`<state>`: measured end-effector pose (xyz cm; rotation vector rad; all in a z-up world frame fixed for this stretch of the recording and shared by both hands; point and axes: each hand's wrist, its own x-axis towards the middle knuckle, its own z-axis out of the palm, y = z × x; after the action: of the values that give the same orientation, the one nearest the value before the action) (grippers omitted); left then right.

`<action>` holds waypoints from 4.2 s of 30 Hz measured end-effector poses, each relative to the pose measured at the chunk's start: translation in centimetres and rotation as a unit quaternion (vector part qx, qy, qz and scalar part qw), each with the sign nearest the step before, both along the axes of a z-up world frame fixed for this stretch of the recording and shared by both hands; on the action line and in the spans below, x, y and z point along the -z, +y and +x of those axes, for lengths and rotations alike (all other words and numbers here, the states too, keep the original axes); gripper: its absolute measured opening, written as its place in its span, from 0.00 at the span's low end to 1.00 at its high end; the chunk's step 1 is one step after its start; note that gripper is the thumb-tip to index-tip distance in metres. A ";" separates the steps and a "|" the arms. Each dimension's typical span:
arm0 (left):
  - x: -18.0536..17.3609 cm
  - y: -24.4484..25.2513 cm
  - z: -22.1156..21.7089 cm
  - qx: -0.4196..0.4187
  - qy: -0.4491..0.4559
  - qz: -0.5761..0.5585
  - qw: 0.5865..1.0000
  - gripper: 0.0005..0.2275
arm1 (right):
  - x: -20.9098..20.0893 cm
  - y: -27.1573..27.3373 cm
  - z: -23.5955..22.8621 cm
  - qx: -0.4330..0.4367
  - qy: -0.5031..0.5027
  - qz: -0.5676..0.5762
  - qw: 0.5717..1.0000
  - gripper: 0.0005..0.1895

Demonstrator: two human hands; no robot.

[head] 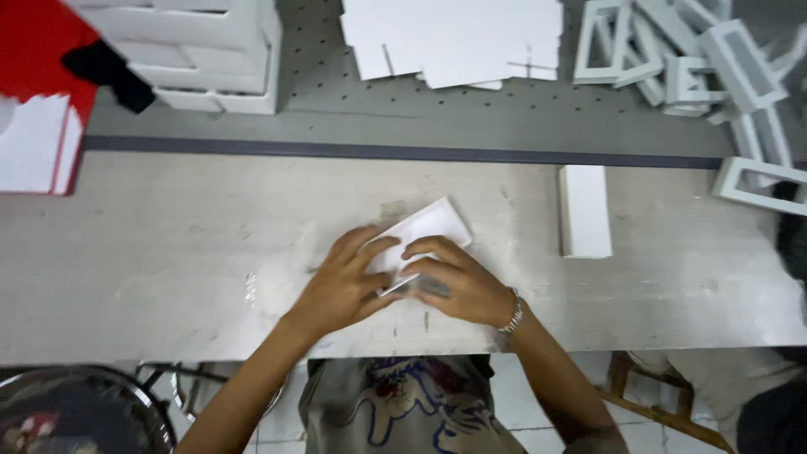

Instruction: The person assembles white cardboard boxes by folding flat pieces along pre-scored lines and inserting rectangular inserts into the formed boxes. The person repeatedly picks up flat cardboard pieces, folds them into box shapes, and places the finished boxes on a stack.

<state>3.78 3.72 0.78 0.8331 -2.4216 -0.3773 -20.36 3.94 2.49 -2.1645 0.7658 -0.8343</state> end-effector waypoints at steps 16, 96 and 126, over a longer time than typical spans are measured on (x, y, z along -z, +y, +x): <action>-0.8 -2.2 1.8 -0.038 0.104 0.297 0.949 0.42 | 7.4 4.5 -18.2 0.681 0.048 -0.010 0.730 0.24; 0.6 -2.5 0.3 0.023 0.140 0.321 0.936 0.42 | 1.5 1.7 -7.8 0.410 -0.165 0.171 0.881 0.14; 0.1 -2.0 0.4 0.011 0.140 0.295 0.945 0.45 | 2.5 1.0 -4.8 0.403 -0.053 0.130 0.905 0.16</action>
<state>4.22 1.77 0.69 0.9156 -2.0643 -1.1845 -25.13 4.93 0.04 -1.5179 1.6566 -1.1488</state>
